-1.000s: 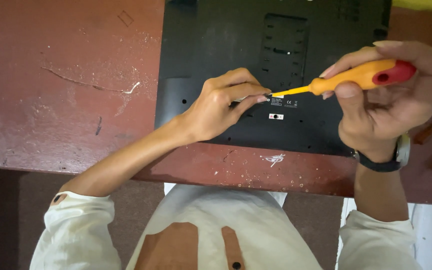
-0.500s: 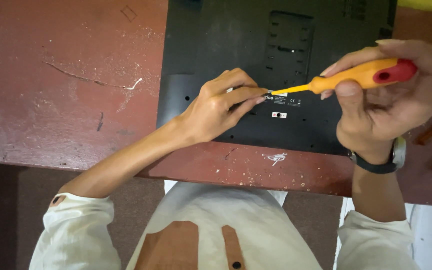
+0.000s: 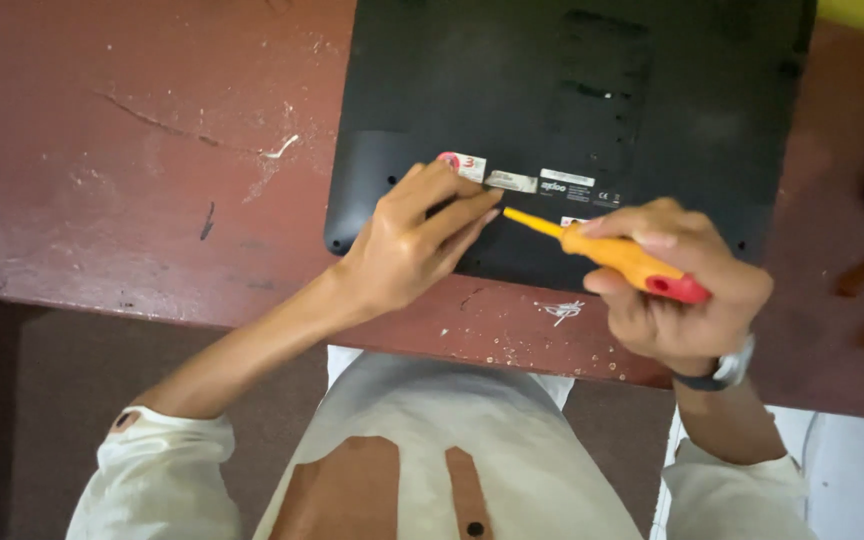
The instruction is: Disassembling the back panel of an Axioo monitor using a screwdriver to remove screws and prying the casing.
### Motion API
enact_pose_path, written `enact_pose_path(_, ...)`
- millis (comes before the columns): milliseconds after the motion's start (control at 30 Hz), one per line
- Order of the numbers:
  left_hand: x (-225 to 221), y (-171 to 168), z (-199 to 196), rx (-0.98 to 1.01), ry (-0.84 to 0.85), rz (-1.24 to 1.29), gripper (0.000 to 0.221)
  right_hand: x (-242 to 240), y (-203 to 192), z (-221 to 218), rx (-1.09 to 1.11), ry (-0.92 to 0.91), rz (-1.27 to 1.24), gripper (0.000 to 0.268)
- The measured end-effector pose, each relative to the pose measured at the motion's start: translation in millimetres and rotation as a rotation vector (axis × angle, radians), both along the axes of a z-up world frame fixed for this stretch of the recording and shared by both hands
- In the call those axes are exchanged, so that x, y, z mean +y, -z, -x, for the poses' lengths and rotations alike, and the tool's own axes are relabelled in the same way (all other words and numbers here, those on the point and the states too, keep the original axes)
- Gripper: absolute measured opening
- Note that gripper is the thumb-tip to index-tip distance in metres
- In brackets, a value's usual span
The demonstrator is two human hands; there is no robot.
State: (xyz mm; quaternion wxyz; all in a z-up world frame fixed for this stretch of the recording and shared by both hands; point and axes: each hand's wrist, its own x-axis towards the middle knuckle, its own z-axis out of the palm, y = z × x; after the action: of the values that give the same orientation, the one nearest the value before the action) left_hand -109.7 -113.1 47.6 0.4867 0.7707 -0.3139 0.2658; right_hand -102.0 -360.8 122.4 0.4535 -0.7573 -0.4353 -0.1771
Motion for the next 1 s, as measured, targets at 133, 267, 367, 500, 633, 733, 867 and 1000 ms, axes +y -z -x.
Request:
enact_pose_path(133,14.5,0.0,39.2,0.002,-0.042,-0.065,0.019,28.8,6.1,21.6,0.089,0.036,-0.041,0.054)
enact_pose_path(267,29.5,17.1,70.0,0.041,-0.264,-0.003,0.019,56.1,13.1,29.9,0.243,-0.066,0.091,0.074)
enact_pose_path(367,42.9,23.4,82.9,0.122,-0.386,0.064,0.024,83.8,14.9,21.3,0.262,-0.193,0.117,0.08)
enact_pose_path(500,53.2,26.6,90.5,0.175,-0.526,0.083,0.029,104.1,25.1,14.4,0.266,-0.237,0.123,0.07)
enact_pose_path(633,60.0,38.5,99.7,0.253,-0.571,0.1,0.042,117.8,28.2,9.6,0.182,-0.262,0.185,0.066)
enact_pose_path(733,68.0,40.1,103.8,0.388,-0.602,0.052,0.064,124.4,27.6,4.0,0.29,-0.308,0.278,0.065)
enact_pose_path(867,72.4,39.4,103.3,0.458,-0.64,-0.058,0.049,132.0,28.6,-5.0,0.291,-0.373,0.343,0.061)
enact_pose_path(1000,71.6,36.8,100.1,0.442,-0.652,-0.106,0.04,137.4,23.1,-10.3,0.261,-0.432,0.401,0.059)
